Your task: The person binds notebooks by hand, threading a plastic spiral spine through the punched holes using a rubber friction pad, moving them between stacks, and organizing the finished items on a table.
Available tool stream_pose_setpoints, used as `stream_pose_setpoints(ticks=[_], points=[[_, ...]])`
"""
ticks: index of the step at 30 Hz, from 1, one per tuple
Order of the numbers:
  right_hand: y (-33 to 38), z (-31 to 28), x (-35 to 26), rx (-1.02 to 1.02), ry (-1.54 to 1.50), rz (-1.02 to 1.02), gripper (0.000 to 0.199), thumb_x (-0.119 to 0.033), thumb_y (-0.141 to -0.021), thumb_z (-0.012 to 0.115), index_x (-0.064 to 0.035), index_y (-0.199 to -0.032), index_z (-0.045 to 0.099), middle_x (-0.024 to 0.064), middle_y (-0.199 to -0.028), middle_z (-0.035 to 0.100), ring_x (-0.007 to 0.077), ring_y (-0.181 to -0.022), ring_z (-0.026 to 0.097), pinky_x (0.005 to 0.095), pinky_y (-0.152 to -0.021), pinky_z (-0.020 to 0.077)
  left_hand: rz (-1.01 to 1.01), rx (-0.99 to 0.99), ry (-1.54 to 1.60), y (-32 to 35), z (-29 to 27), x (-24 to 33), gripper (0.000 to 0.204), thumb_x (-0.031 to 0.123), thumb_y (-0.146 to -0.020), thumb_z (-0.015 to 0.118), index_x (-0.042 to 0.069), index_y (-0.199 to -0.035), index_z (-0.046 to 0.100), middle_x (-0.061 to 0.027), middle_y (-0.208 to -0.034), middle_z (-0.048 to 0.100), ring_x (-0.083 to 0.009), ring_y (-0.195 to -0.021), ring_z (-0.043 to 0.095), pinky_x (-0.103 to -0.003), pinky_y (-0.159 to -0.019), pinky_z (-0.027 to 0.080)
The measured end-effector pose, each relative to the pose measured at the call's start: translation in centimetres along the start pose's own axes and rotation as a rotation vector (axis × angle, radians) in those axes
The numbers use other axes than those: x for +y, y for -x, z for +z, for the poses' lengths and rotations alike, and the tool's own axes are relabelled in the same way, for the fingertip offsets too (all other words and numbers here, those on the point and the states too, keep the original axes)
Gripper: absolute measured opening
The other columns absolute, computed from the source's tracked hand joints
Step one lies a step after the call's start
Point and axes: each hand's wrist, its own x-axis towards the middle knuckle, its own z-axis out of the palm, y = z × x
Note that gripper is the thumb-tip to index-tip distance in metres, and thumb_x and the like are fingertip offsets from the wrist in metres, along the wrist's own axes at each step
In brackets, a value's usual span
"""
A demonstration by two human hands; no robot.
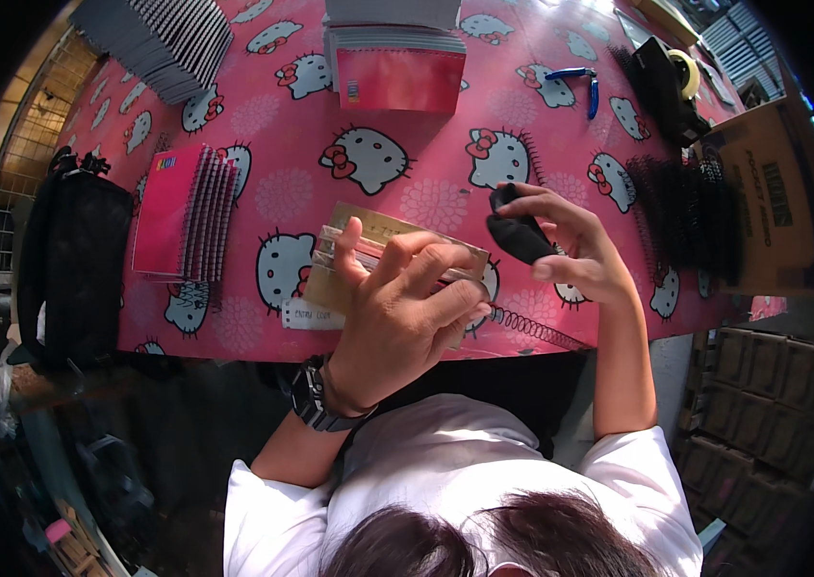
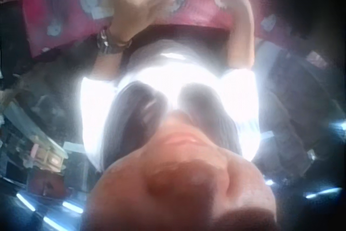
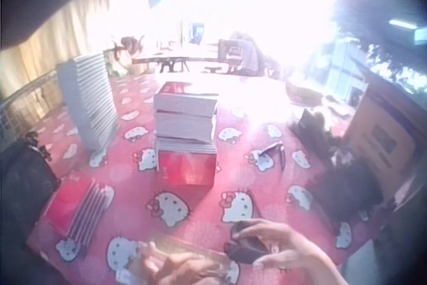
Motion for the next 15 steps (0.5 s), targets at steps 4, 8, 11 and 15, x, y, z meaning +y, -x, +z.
stream_pose_setpoints(ticks=[4, 8, 11, 15], points=[[1.1, -1.3, 0.0, 0.01, -0.069, -0.057, 0.068, -0.041, -0.064, 0.082, 0.0007, -0.115, 0.066, 0.0202, -0.127, 0.057, 0.03, -0.131, 0.045, 0.0436, -0.105, 0.0353, -0.078, 0.034, 0.043, -0.6, -0.2, 1.0, 0.014, 0.027, -0.078, 0.074, 0.025, -0.09, 0.069, 0.0101, -0.112, 0.061, -0.0155, -0.111, 0.053, -0.058, -0.108, 0.009], [1.3, -0.5, 0.2, -0.009, -0.121, -0.043, 0.071, -0.045, -0.062, 0.081, 0.0028, -0.113, 0.066, 0.0206, -0.123, 0.059, 0.0312, -0.134, 0.041, 0.0426, -0.108, 0.0302, -0.034, 0.018, 0.025, -0.6, -0.3, 0.5, 0.011, 0.029, -0.079, 0.073, 0.024, -0.088, 0.072, 0.0087, -0.111, 0.062, -0.016, -0.112, 0.053, -0.054, -0.108, 0.009], [1.3, 0.0, 0.3, -0.014, -0.111, -0.039, 0.072, -0.045, -0.061, 0.082, 0.0025, -0.113, 0.067, 0.0195, -0.121, 0.061, 0.0317, -0.135, 0.04, 0.0415, -0.109, 0.0286, -0.05, -0.018, 0.032, -0.8, -0.5, 0.5, 0.013, 0.033, -0.081, 0.071, 0.025, -0.09, 0.076, 0.0071, -0.112, 0.064, -0.0171, -0.113, 0.053, -0.049, -0.11, 0.006], [1.5, 0.4, -0.1, -0.036, -0.134, -0.053, 0.073, -0.046, -0.061, 0.083, 0.0038, -0.112, 0.067, 0.021, -0.124, 0.059, 0.0324, -0.132, 0.044, 0.0409, -0.107, 0.0315, -0.037, -0.072, 0.132, -0.8, -1.3, -0.2, 0.018, 0.034, -0.079, 0.071, 0.024, -0.094, 0.077, 0.0066, -0.11, 0.066, -0.0175, -0.112, 0.054, -0.045, -0.11, 0.009]])
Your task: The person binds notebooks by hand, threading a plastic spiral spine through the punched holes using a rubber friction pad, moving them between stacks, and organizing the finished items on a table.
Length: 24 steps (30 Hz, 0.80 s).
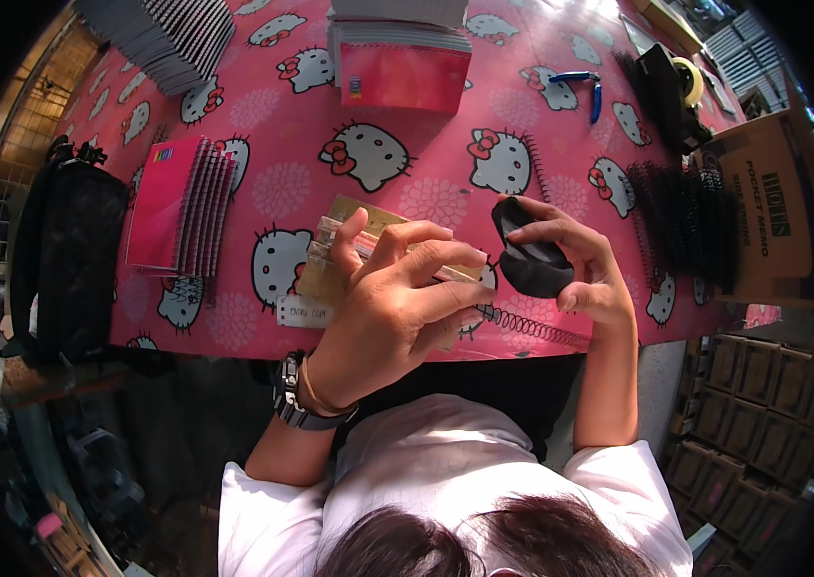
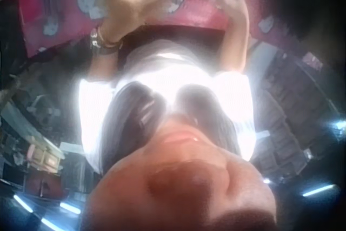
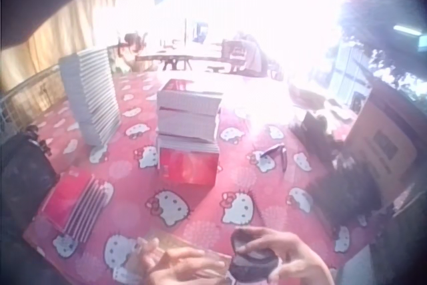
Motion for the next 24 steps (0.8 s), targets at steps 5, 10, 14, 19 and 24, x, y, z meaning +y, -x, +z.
stream_pose_setpoints(ticks=[5, 10, 14, 19, 24], points=[[0.4, 0.7, -0.5, -0.137, -0.101, -0.065, 0.08, -0.053, -0.055, 0.085, 0.0051, -0.108, 0.068, 0.0253, -0.131, 0.053, 0.0329, -0.121, 0.055, 0.0398, -0.103, 0.0378, -0.008, 0.052, 0.051, 0.1, 0.2, -0.2, 0.025, 0.036, -0.075, 0.075, 0.023, -0.096, 0.076, 0.0042, -0.11, 0.067, -0.0196, -0.115, 0.054, -0.044, -0.112, 0.006], [-0.3, 1.4, -1.6, -0.123, 0.271, -0.104, 0.065, -0.05, -0.059, 0.084, -0.0037, -0.104, 0.072, 0.025, -0.128, 0.055, 0.0356, -0.115, 0.056, 0.0412, -0.098, 0.0417, -0.16, 0.217, -0.08, 0.8, -0.5, 0.1, 0.044, 0.026, -0.067, 0.082, 0.021, -0.109, 0.071, -0.0009, -0.124, 0.06, -0.0233, -0.122, 0.049, -0.047, -0.115, 0.004], [-0.5, 1.1, -1.5, 0.064, 0.348, -0.057, 0.057, -0.049, -0.062, 0.08, -0.0067, -0.1, 0.073, 0.0238, -0.123, 0.058, 0.0363, -0.111, 0.058, 0.0426, -0.098, 0.0415, -0.262, 0.308, 0.024, 2.4, -0.4, -1.8, 0.054, 0.021, -0.067, 0.078, 0.018, -0.119, 0.064, -0.0023, -0.131, 0.053, -0.0258, -0.126, 0.043, -0.049, -0.113, 0.009], [-2.1, 2.1, -1.8, 0.011, 0.401, 0.0, 0.061, -0.052, -0.06, 0.079, -0.0058, -0.099, 0.074, 0.0234, -0.124, 0.059, 0.0344, -0.113, 0.058, 0.0412, -0.099, 0.0413, -0.341, 0.439, 0.165, 2.8, 0.3, -2.2, 0.074, 0.009, -0.067, 0.078, 0.005, -0.135, 0.047, -0.0156, -0.13, 0.048, -0.0307, -0.121, 0.045, -0.042, -0.102, 0.039], [-2.4, 2.6, -2.9, -0.225, 0.092, -0.228, 0.071, -0.054, -0.062, 0.077, 0.0063, -0.1, 0.07, 0.0312, -0.126, 0.057, 0.0355, -0.11, 0.062, 0.0414, -0.098, 0.0431, -0.334, 0.43, 0.068, 3.5, 0.3, -2.7, 0.07, 0.011, -0.07, 0.077, 0.004, -0.134, 0.05, -0.0149, -0.13, 0.049, -0.0295, -0.12, 0.046, -0.04, -0.102, 0.04]])
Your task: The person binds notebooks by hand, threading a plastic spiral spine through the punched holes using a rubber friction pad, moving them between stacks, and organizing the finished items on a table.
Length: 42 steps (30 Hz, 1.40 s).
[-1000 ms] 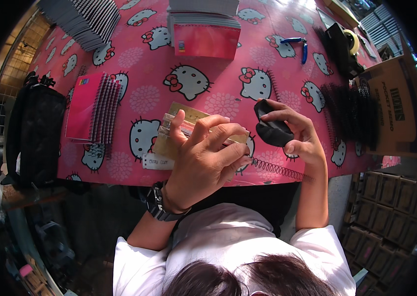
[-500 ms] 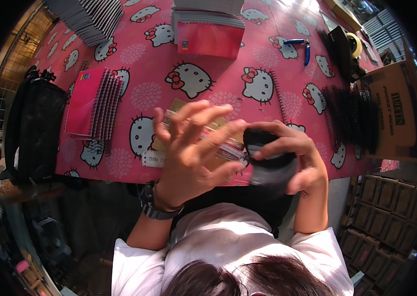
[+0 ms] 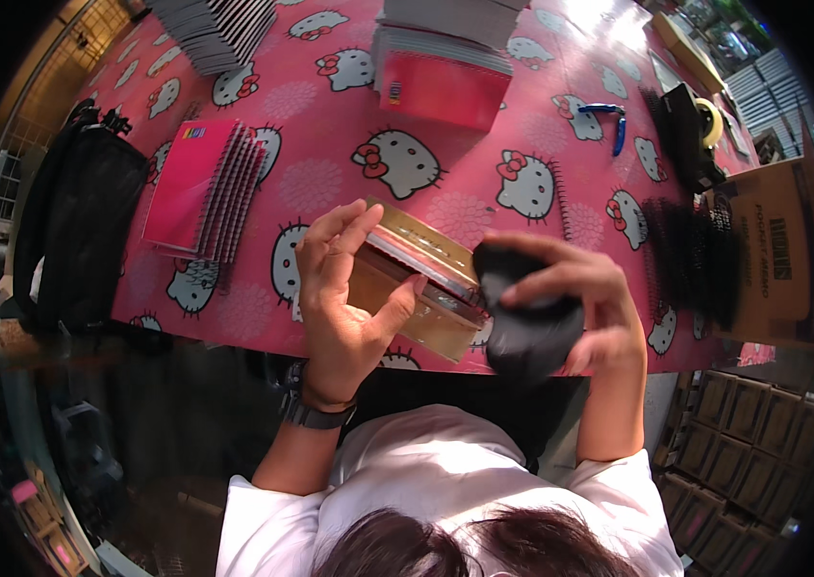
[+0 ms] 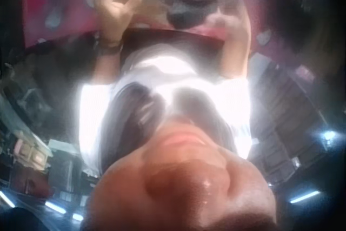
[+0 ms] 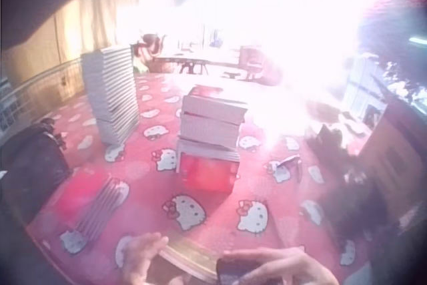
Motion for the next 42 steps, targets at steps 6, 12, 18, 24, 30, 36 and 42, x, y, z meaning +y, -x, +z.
stream_pose_setpoints(ticks=[6, 12, 18, 24, 30, 36, 42], points=[[-0.5, -0.4, 0.8, 0.192, 0.225, 0.19, 0.062, -0.047, -0.065, 0.08, 0.0015, -0.102, 0.071, 0.0254, -0.129, 0.057, 0.0333, -0.115, 0.06, 0.0396, -0.099, 0.0421, -0.059, 0.075, 0.084, 0.1, 0.4, 0.2, 0.064, 0.01, -0.073, 0.074, 0.004, -0.134, 0.054, -0.0132, -0.131, 0.051, -0.0259, -0.12, 0.049, -0.038, -0.102, 0.04], [-0.9, 0.6, 2.3, 0.262, 0.36, 0.223, 0.06, -0.045, -0.068, 0.082, 0.002, -0.102, 0.07, 0.0234, -0.131, 0.056, 0.0312, -0.116, 0.058, 0.0385, -0.1, 0.0408, -0.102, 0.124, 0.21, 0.5, 1.1, -0.7, 0.061, 0.018, -0.077, 0.075, 0.003, -0.132, 0.055, -0.0161, -0.129, 0.053, -0.0287, -0.118, 0.05, -0.039, -0.099, 0.044], [-1.4, 1.5, 2.6, 0.271, 0.297, 0.291, 0.055, -0.041, -0.069, 0.081, 0.0018, -0.101, 0.071, 0.0246, -0.132, 0.055, 0.031, -0.118, 0.057, 0.0391, -0.1, 0.0408, -0.086, 0.147, 0.199, 0.6, 1.2, -0.7, 0.062, 0.025, -0.078, 0.076, 0.004, -0.132, 0.056, -0.0166, -0.128, 0.053, -0.0286, -0.115, 0.054, -0.038, -0.096, 0.046], [-2.7, 2.1, 2.8, 0.124, 0.106, 0.089, 0.048, -0.038, -0.074, 0.078, 0.0009, -0.101, 0.071, 0.0208, -0.124, 0.061, 0.0268, -0.115, 0.058, 0.0375, -0.097, 0.0431, -0.062, 0.156, 0.224, 0.3, 1.2, -0.7, 0.061, 0.02, -0.076, 0.078, 0.004, -0.131, 0.057, -0.0162, -0.127, 0.054, -0.0286, -0.114, 0.056, -0.038, -0.096, 0.047], [-3.7, 3.6, 2.3, 0.095, -0.122, 0.061, 0.05, -0.038, -0.073, 0.079, 0.0005, -0.104, 0.068, 0.022, -0.129, 0.057, 0.0296, -0.119, 0.056, 0.0381, -0.097, 0.0441, -0.09, 0.136, 0.182, 0.5, 1.1, -1.0, 0.062, 0.022, -0.077, 0.077, 0.005, -0.132, 0.056, -0.0168, -0.127, 0.054, -0.0295, -0.117, 0.053, -0.039, -0.097, 0.045], [-3.3, 1.2, 4.2, 0.384, 0.975, 0.012, 0.051, -0.036, -0.074, 0.079, -0.0043, -0.112, 0.065, 0.0216, -0.134, 0.053, 0.0391, -0.127, 0.046, 0.0446, -0.101, 0.0408, -0.042, 0.118, 0.134, 0.5, 1.0, -0.6, 0.058, 0.028, -0.081, 0.074, 0.004, -0.131, 0.057, -0.0132, -0.132, 0.052, -0.025, -0.114, 0.055, -0.037, -0.097, 0.044], [-2.5, 5.6, -2.2, 0.264, 0.587, -0.041, 0.043, -0.012, -0.074, 0.079, -0.0034, -0.113, 0.064, 0.0117, -0.106, 0.062, 0.0259, -0.093, 0.064, 0.0344, -0.078, 0.0521, 0.123, 0.039, 0.026, -1.4, -0.2, 1.6, 0.032, 0.012, -0.085, 0.071, 0.004, -0.115, 0.068, -0.0103, -0.11, 0.066, -0.0222, -0.098, 0.059, -0.035, -0.086, 0.047]])
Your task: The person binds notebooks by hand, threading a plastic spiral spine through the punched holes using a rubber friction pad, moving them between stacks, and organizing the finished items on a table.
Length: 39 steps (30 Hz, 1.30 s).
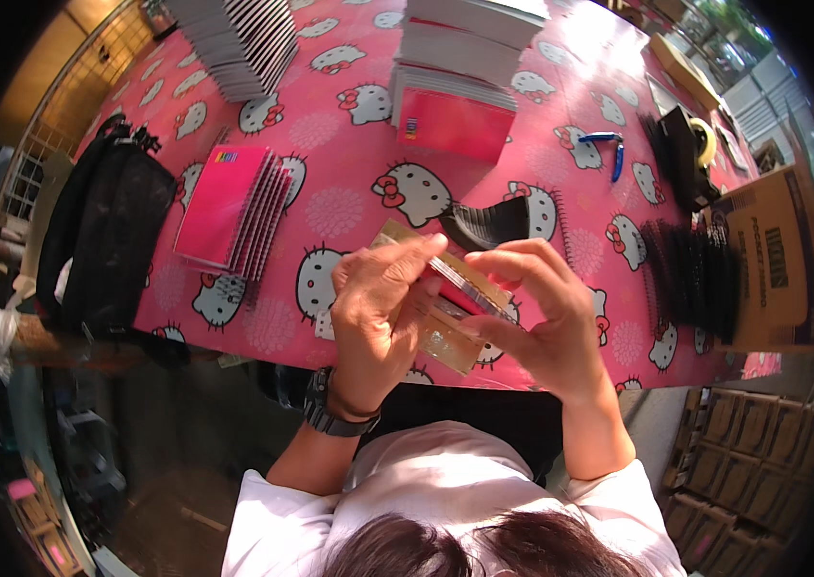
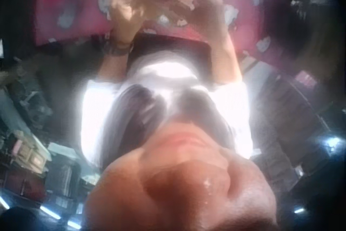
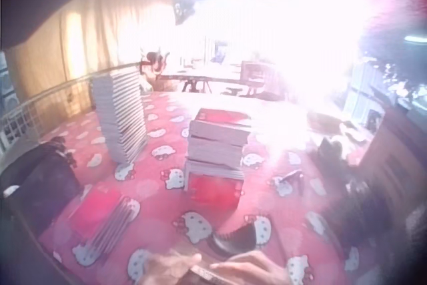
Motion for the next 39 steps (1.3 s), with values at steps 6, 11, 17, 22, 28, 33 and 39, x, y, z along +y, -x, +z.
stream_pose_setpoints(ticks=[6, 11, 17, 22, 28, 33, 39], points=[[1.6, 0.7, -0.5, 0.188, -0.052, 0.047, 0.033, -0.001, -0.081, 0.069, -0.0036, -0.114, 0.064, 0.0125, -0.095, 0.065, 0.0262, -0.079, 0.065, 0.0308, -0.066, 0.0521, -0.109, -0.043, 0.323, -1.6, 0.6, 2.1, 0.02, 0.002, -0.078, 0.074, 0.005, -0.097, 0.072, -0.0069, -0.092, 0.069, -0.0189, -0.087, 0.062, -0.029, -0.071, 0.051], [1.8, 0.4, 0.1, 0.27, 0.027, -0.047, 0.032, 0.001, -0.082, 0.067, -0.0028, -0.113, 0.063, 0.0123, -0.092, 0.066, 0.0254, -0.082, 0.063, 0.0324, -0.069, 0.0515, -0.126, -0.015, 0.401, -1.4, 1.2, 2.4, 0.019, 0.001, -0.076, 0.077, 0.004, -0.093, 0.072, -0.0065, -0.092, 0.07, -0.0175, -0.086, 0.063, -0.026, -0.066, 0.052], [2.2, 0.5, -0.2, 0.299, -0.12, 0.037, 0.03, -0.003, -0.079, 0.072, -0.0029, -0.107, 0.063, 0.0106, -0.094, 0.065, 0.0251, -0.082, 0.06, 0.033, -0.068, 0.0491, 0.017, 0.007, 0.312, -1.5, 1.9, 2.5, 0.02, 0.001, -0.075, 0.077, 0.004, -0.094, 0.071, -0.008, -0.091, 0.071, -0.0213, -0.087, 0.064, -0.032, -0.075, 0.051], [1.4, -0.2, 0.0, 0.278, -0.099, -0.025, 0.025, -0.006, -0.078, 0.074, -0.0029, -0.099, 0.062, 0.0089, -0.087, 0.058, 0.0226, -0.073, 0.057, 0.0314, -0.064, 0.0477, 0.04, -0.017, 0.308, -1.4, 1.8, 3.0, 0.021, -0.001, -0.073, 0.076, 0.005, -0.093, 0.071, -0.0085, -0.091, 0.071, -0.0223, -0.087, 0.064, -0.032, -0.078, 0.05], [1.2, -0.8, -0.2, 0.199, -0.117, -0.008, 0.024, -0.01, -0.076, 0.078, -0.0008, -0.09, 0.061, 0.0081, -0.081, 0.055, 0.0199, -0.072, 0.056, 0.0295, -0.062, 0.0462, 0.111, -0.03, 0.286, -1.5, 1.3, 3.6, 0.018, 0.002, -0.073, 0.074, 0.007, -0.09, 0.07, -0.0062, -0.09, 0.071, -0.0211, -0.083, 0.065, -0.032, -0.078, 0.049], [1.4, -1.1, -0.9, 0.209, -0.068, 0.042, 0.016, -0.009, -0.08, 0.074, 0.0004, -0.088, 0.062, 0.0088, -0.079, 0.058, 0.0191, -0.068, 0.057, 0.0281, -0.061, 0.0466, -0.041, 0.003, 0.372, -0.7, 2.3, 4.1, 0.02, 0.007, -0.077, 0.075, 0.007, -0.095, 0.068, -0.005, -0.087, 0.069, -0.0221, -0.083, 0.063, -0.034, -0.078, 0.049], [1.6, -0.4, -0.5, 0.129, 0.001, 0.04, 0.031, -0.022, -0.087, 0.07, 0.0004, -0.106, 0.061, 0.0129, -0.097, 0.062, 0.0238, -0.085, 0.061, 0.0319, -0.074, 0.0491, -0.029, -0.061, 0.251, -1.2, 1.5, 3.2, 0.023, 0.013, -0.084, 0.073, 0.002, -0.102, 0.064, -0.0093, -0.096, 0.068, -0.0165, -0.087, 0.064, -0.03, -0.076, 0.051]])
